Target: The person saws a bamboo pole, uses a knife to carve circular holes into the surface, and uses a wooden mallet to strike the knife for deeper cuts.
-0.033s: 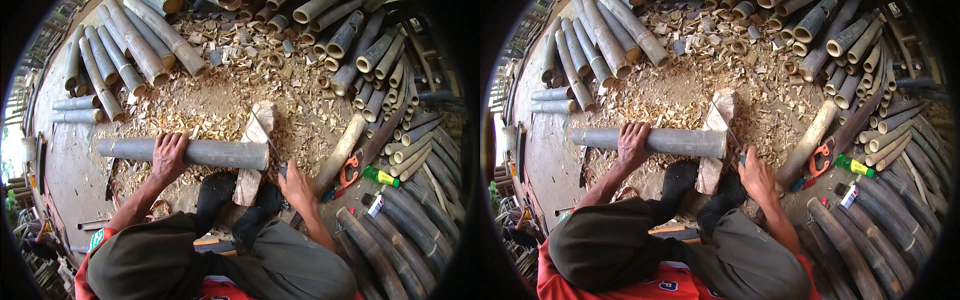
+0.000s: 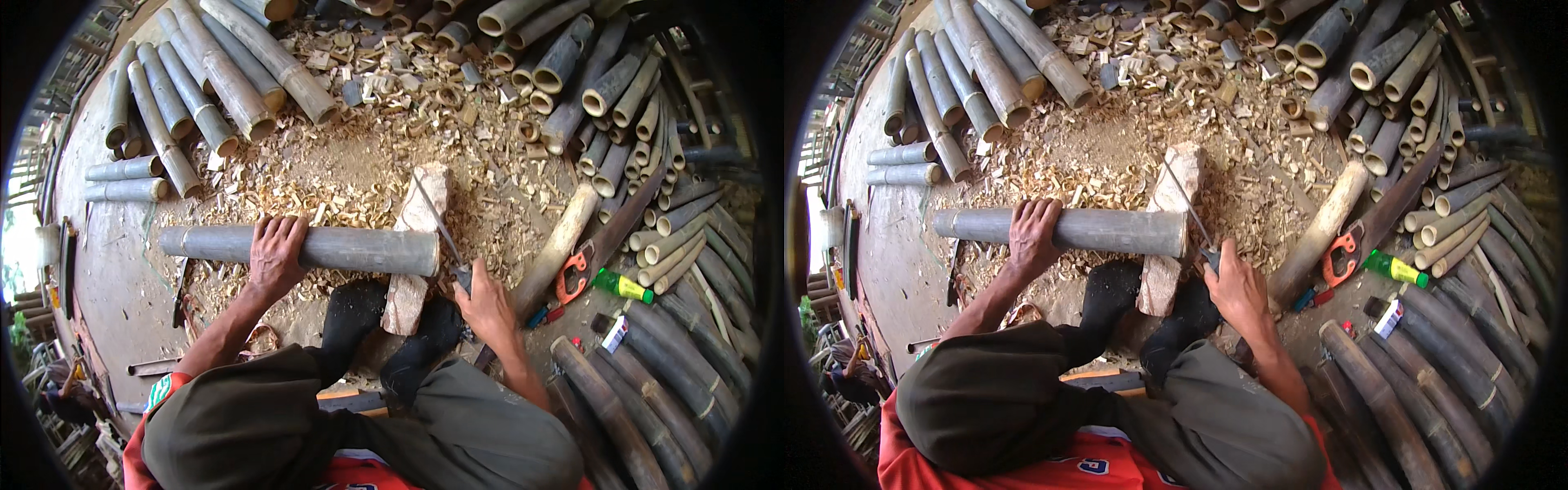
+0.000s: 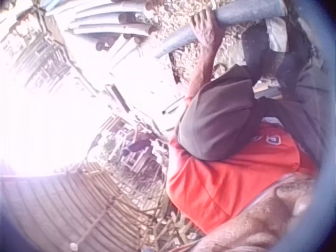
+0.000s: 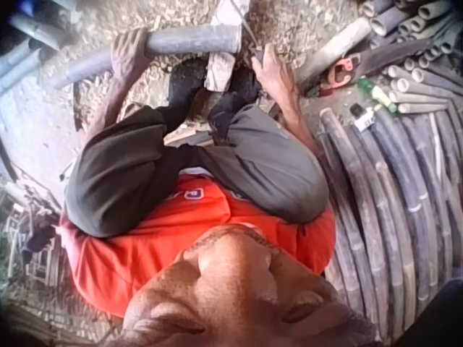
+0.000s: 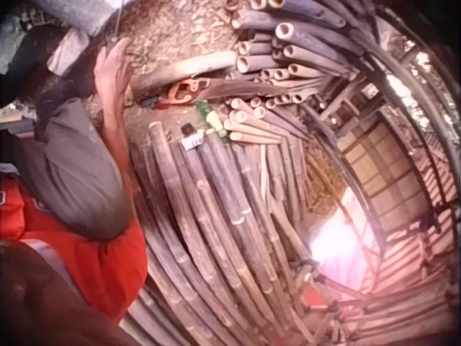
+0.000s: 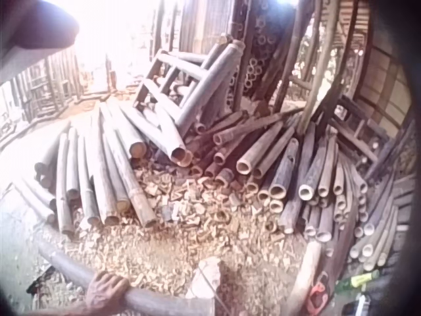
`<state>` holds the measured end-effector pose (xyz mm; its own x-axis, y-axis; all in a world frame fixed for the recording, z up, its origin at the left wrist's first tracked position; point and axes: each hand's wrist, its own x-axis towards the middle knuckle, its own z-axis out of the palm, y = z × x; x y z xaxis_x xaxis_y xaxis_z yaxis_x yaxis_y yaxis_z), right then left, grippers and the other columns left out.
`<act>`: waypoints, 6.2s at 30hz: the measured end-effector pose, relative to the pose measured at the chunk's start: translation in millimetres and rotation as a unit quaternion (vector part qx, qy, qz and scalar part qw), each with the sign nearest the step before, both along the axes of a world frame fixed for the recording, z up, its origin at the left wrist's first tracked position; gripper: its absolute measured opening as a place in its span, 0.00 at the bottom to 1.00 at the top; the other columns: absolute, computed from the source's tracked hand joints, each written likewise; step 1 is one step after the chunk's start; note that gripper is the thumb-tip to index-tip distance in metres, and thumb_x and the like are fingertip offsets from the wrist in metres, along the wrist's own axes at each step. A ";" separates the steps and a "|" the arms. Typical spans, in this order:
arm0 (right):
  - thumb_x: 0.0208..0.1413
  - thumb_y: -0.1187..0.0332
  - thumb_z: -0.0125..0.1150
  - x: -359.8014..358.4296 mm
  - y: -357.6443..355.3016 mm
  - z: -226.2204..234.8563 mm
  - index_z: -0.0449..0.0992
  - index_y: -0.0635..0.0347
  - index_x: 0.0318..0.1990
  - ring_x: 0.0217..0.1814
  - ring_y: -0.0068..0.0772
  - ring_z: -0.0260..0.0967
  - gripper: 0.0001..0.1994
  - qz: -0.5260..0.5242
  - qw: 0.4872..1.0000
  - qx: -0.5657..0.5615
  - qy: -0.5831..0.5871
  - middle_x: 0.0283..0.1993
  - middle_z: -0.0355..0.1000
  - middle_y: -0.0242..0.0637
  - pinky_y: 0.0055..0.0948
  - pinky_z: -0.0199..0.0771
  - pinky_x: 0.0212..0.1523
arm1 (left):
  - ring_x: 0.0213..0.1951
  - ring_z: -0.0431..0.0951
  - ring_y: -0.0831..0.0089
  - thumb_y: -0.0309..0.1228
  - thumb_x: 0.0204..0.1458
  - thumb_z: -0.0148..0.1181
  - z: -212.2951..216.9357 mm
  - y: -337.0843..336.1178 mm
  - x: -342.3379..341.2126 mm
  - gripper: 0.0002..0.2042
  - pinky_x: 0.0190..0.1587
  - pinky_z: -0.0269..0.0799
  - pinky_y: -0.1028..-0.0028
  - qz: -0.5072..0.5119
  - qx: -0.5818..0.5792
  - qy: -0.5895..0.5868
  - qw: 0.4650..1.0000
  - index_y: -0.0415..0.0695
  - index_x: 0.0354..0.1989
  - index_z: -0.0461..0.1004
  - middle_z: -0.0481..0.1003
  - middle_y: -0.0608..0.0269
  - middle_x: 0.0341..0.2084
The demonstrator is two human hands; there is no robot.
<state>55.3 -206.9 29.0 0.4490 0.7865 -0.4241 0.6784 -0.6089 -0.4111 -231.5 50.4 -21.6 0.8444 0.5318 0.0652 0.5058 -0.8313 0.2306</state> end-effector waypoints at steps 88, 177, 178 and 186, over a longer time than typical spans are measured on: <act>0.64 0.68 0.67 -4.4 -4.4 22.8 0.66 0.69 0.54 0.31 0.52 0.84 0.19 0.001 0.967 0.255 0.007 0.31 0.79 0.55 0.46 0.80 0.28 | 0.49 0.79 0.53 0.38 0.31 0.83 7.2 20.2 3.4 0.34 0.59 0.70 0.54 -0.034 -0.037 0.014 0.999 0.43 0.50 0.74 0.78 0.55 0.44; 0.64 0.67 0.66 -13.5 15.5 65.8 0.68 0.63 0.47 0.30 0.55 0.82 0.14 0.002 0.958 0.287 -0.003 0.29 0.78 0.53 0.46 0.82 0.31 | 0.56 0.77 0.53 0.24 0.41 0.68 -13.6 -6.6 -15.4 0.29 0.62 0.67 0.53 0.016 0.062 -0.025 0.998 0.41 0.57 0.72 0.76 0.51 0.53; 0.63 0.67 0.66 -14.1 14.5 65.6 0.68 0.63 0.47 0.30 0.53 0.83 0.13 0.004 0.935 0.355 -0.012 0.29 0.79 0.52 0.44 0.82 0.31 | 0.56 0.77 0.53 0.24 0.41 0.68 -11.8 -5.6 -13.4 0.29 0.62 0.67 0.53 0.014 0.065 -0.028 0.997 0.41 0.57 0.72 0.76 0.51 0.54; 0.65 0.61 0.63 5.1 0.5 16.5 0.65 0.66 0.51 0.35 0.67 0.80 0.19 -0.017 0.999 0.044 -0.005 0.30 0.78 0.61 0.58 0.78 0.38 | 0.62 0.71 0.52 0.36 0.30 0.80 26.2 1.4 -1.0 0.44 0.68 0.60 0.52 0.005 -0.083 0.070 0.994 0.43 0.62 0.68 0.74 0.50 0.55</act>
<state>60.4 -206.3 45.5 0.4798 0.8049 -0.3491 0.6625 -0.5933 -0.4573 -232.4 51.7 4.6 0.8335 0.5343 -0.1408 0.5507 -0.7824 0.2909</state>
